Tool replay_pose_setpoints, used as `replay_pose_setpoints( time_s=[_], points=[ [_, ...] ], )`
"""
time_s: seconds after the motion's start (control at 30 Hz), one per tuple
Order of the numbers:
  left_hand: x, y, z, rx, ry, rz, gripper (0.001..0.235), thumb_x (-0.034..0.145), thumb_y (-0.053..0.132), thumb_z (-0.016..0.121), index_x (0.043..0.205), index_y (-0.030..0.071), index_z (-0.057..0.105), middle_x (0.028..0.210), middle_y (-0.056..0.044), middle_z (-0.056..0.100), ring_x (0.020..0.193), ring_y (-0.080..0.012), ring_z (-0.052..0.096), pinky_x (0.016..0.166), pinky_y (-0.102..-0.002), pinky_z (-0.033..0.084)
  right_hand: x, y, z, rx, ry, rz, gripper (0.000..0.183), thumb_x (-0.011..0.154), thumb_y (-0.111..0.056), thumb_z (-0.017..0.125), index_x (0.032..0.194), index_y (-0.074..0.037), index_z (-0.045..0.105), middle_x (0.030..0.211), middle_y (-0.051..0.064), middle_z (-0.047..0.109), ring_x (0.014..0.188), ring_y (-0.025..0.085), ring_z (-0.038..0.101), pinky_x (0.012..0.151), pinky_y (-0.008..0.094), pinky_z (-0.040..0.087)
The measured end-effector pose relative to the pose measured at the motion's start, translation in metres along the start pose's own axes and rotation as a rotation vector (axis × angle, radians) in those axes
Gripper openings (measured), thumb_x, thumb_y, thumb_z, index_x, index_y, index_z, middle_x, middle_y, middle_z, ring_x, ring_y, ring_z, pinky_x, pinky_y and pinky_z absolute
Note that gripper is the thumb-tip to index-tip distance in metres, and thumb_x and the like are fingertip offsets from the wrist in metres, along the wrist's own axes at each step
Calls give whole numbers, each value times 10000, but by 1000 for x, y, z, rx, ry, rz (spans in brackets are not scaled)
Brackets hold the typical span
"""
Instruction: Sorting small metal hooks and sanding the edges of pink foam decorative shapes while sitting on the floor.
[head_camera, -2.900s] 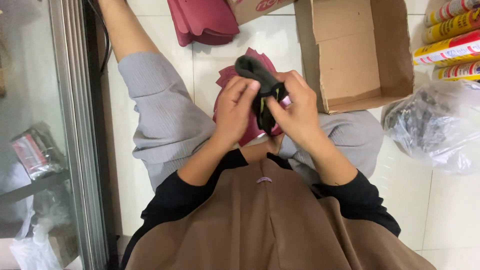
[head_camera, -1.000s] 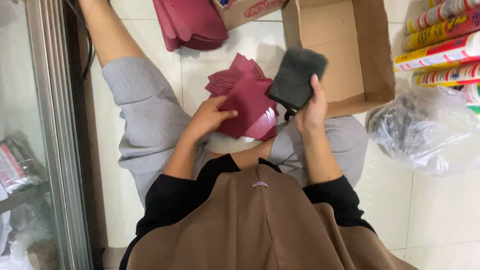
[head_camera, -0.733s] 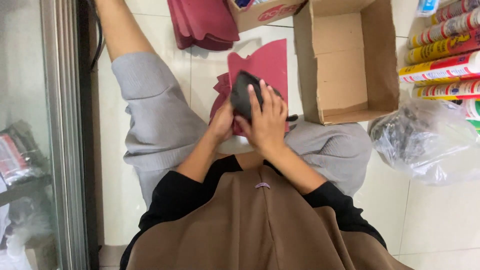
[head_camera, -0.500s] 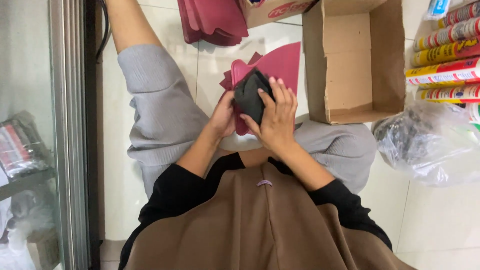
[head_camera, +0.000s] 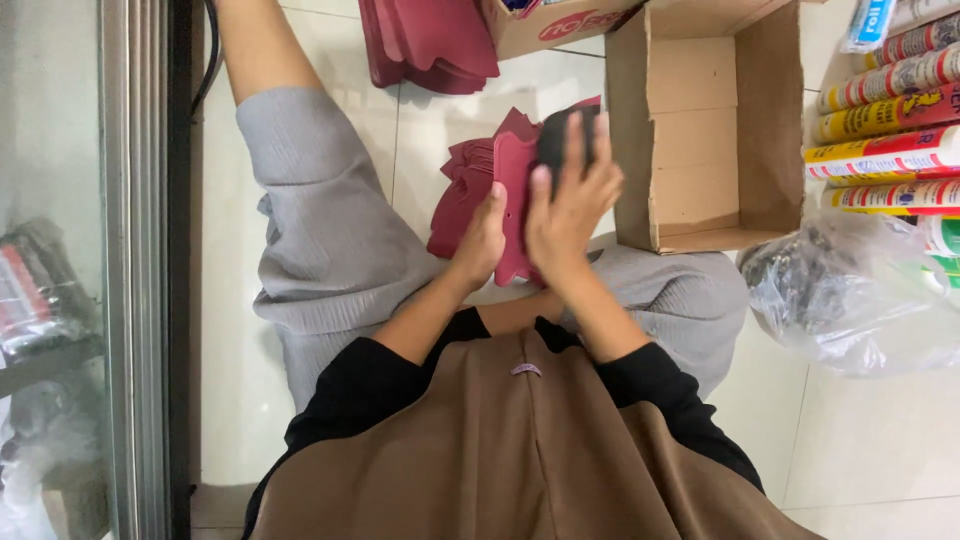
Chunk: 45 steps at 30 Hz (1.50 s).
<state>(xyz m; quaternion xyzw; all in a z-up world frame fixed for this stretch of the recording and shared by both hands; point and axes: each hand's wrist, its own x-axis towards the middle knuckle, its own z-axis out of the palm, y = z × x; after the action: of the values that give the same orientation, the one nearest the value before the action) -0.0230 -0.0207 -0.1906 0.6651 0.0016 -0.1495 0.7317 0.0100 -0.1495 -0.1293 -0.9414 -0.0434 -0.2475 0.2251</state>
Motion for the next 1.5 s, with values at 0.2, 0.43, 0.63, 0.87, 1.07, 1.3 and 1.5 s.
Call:
replay_pose_setpoints(
  time_s=[0.2, 0.43, 0.63, 0.87, 1.07, 1.3, 1.5],
  points=[
    [-4, 65, 6, -11, -8, 166, 721, 1120, 446, 13, 1529, 4, 409, 1526, -254, 464, 1439, -386, 424, 1250, -525, 242, -1, -9, -2, 108, -122, -211, 486, 1099, -401, 450, 1568, -275, 484, 1611, 128, 356, 1242, 357, 428, 1015, 460, 328],
    [-6, 65, 21, -145, -14, -84, 856, 993, 615, 124, 1488, -7, 442, 1505, -205, 514, 1444, -291, 449, 1174, -378, 387, 21, -10, -5, -15, -162, 195, 478, 1095, -452, 416, 1560, -349, 443, 1650, 33, 357, 1252, 335, 449, 1032, 503, 398],
    [-13, 86, 11, -484, 86, -76, 753, 1097, 609, 173, 1566, 59, 384, 1537, -166, 483, 1388, -265, 490, 1235, -474, 307, 0, -12, -2, 117, -247, -98, 560, 1023, -320, 653, 1555, -285, 483, 1612, 81, 353, 1232, 361, 429, 1003, 463, 353],
    [-5, 62, 10, -647, -25, -196, 614, 1105, 553, 337, 1480, 95, 500, 1385, -138, 626, 1208, -247, 654, 1070, -468, 528, 9, 19, -9, 5, -25, 57, 545, 1064, -273, 623, 1574, -243, 432, 1536, 125, 380, 1234, 398, 465, 1011, 507, 380],
    [19, 8, -1, -918, -33, -196, 668, 1080, 614, 381, 1470, 95, 538, 1416, -175, 607, 1244, -296, 640, 1087, -508, 520, -62, -14, -4, 115, -81, -138, 483, 1005, -303, 643, 1472, -202, 573, 1487, 167, 451, 1257, 398, 470, 1024, 504, 358],
    [21, 34, -20, -987, -72, -138, 666, 1058, 634, 387, 1435, 119, 577, 1366, -159, 648, 1222, -347, 656, 1068, -544, 525, -50, 36, 2, 122, 15, -15, 452, 981, -182, 679, 1428, -225, 623, 1455, 116, 479, 1228, 341, 480, 1029, 469, 373],
    [40, 8, -16, -1025, -102, -127, 663, 1045, 648, 389, 1368, 125, 639, 1342, -172, 668, 1233, -319, 648, 1089, -516, 518, -77, 0, 1, 230, -58, -117, 542, 908, -123, 746, 1429, -207, 621, 1422, 178, 526, 1166, 400, 544, 999, 507, 403]
  ],
)
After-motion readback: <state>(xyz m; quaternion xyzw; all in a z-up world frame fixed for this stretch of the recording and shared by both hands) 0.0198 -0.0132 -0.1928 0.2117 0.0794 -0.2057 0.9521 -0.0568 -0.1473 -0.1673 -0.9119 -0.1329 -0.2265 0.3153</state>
